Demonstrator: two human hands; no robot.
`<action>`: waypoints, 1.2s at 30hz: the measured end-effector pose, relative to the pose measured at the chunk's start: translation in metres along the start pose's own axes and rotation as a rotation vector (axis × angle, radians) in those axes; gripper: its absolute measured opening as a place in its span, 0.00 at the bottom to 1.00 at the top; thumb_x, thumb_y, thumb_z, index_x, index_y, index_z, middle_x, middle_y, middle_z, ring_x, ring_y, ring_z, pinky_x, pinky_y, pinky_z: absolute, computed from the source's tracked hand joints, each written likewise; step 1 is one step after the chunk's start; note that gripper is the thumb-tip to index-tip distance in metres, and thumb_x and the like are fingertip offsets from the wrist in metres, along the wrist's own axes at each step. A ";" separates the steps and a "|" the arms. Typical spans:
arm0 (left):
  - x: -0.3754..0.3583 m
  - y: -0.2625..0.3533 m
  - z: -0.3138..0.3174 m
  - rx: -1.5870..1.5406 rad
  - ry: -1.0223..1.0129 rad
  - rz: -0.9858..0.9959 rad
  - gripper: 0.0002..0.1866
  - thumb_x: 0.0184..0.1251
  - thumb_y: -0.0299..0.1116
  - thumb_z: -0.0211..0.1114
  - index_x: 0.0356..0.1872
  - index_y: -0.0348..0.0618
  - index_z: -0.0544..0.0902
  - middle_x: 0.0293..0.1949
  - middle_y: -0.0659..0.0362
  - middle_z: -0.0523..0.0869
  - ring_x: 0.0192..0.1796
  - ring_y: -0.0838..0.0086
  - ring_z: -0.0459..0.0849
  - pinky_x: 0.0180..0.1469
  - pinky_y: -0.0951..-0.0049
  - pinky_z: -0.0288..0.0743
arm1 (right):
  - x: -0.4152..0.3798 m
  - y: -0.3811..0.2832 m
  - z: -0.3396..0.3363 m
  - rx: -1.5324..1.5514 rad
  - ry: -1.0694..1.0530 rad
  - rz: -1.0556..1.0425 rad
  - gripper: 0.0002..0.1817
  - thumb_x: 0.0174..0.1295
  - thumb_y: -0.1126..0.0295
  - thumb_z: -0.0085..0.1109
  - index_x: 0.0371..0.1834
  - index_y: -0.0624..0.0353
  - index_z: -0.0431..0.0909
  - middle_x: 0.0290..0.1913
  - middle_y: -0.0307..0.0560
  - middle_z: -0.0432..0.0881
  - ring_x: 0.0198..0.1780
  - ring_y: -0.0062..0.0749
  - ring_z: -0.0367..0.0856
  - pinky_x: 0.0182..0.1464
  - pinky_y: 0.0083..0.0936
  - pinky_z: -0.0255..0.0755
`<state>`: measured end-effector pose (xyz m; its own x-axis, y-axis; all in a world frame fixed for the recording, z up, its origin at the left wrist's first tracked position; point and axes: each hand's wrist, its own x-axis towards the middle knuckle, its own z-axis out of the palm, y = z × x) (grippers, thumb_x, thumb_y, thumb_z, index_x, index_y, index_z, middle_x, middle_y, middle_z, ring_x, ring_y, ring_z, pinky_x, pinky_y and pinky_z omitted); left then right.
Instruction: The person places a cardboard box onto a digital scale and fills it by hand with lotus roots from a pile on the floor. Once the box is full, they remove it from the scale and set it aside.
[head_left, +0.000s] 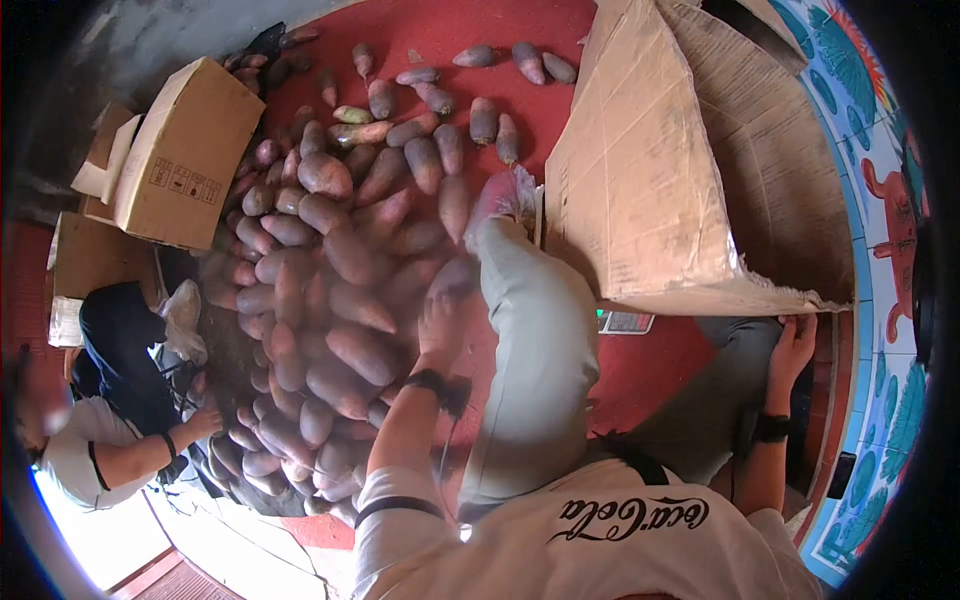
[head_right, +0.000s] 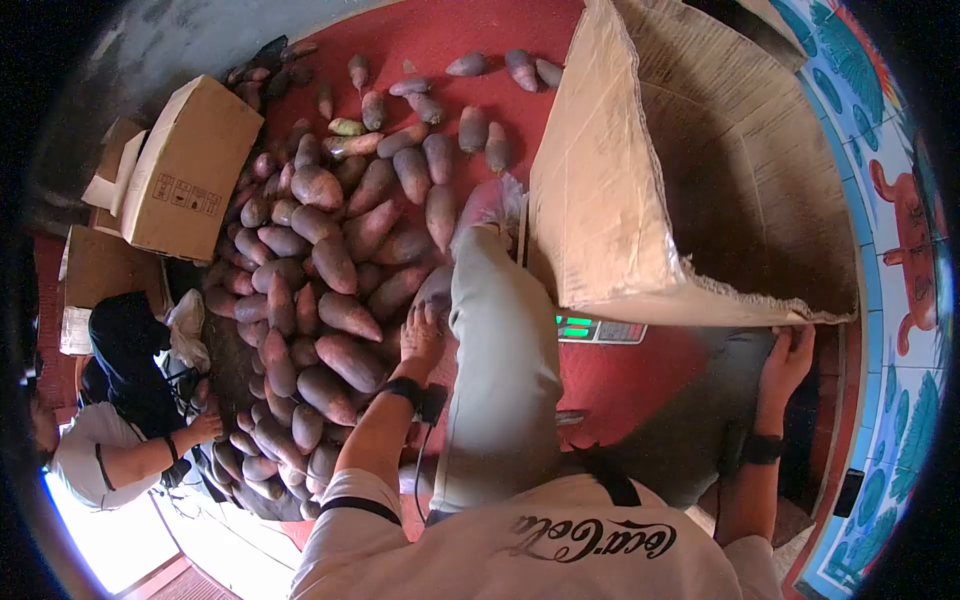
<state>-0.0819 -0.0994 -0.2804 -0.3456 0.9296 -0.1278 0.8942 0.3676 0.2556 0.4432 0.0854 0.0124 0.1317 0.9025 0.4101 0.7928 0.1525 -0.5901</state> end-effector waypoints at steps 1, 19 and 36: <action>0.016 0.007 -0.010 -0.013 0.062 0.021 0.22 0.65 0.36 0.56 0.60 0.44 0.72 0.64 0.52 0.69 0.66 0.57 0.68 0.62 0.55 0.68 | -0.001 -0.001 -0.001 -0.031 -0.004 0.022 0.18 0.69 0.76 0.46 0.61 0.67 0.69 0.53 0.52 0.78 0.51 0.34 0.78 0.54 0.27 0.71; 0.098 0.045 -0.038 0.150 -0.455 0.093 0.34 0.52 0.32 0.66 0.65 0.44 0.67 0.65 0.49 0.67 0.67 0.52 0.68 0.64 0.52 0.68 | -0.011 0.013 -0.010 -0.158 0.004 -0.091 0.15 0.64 0.73 0.53 0.50 0.72 0.75 0.48 0.59 0.81 0.51 0.40 0.77 0.57 0.32 0.68; 0.058 0.039 -0.010 0.241 -0.424 0.141 0.27 0.55 0.32 0.63 0.59 0.44 0.72 0.59 0.49 0.72 0.62 0.53 0.72 0.60 0.56 0.72 | -0.012 0.002 -0.006 -0.152 0.000 -0.110 0.12 0.68 0.77 0.48 0.52 0.70 0.72 0.48 0.53 0.79 0.48 0.34 0.77 0.53 0.26 0.69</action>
<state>-0.0701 -0.0312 -0.2685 -0.1155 0.8589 -0.4990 0.9814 0.1761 0.0760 0.4470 0.0725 0.0111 0.0396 0.8835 0.4667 0.8830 0.1877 -0.4302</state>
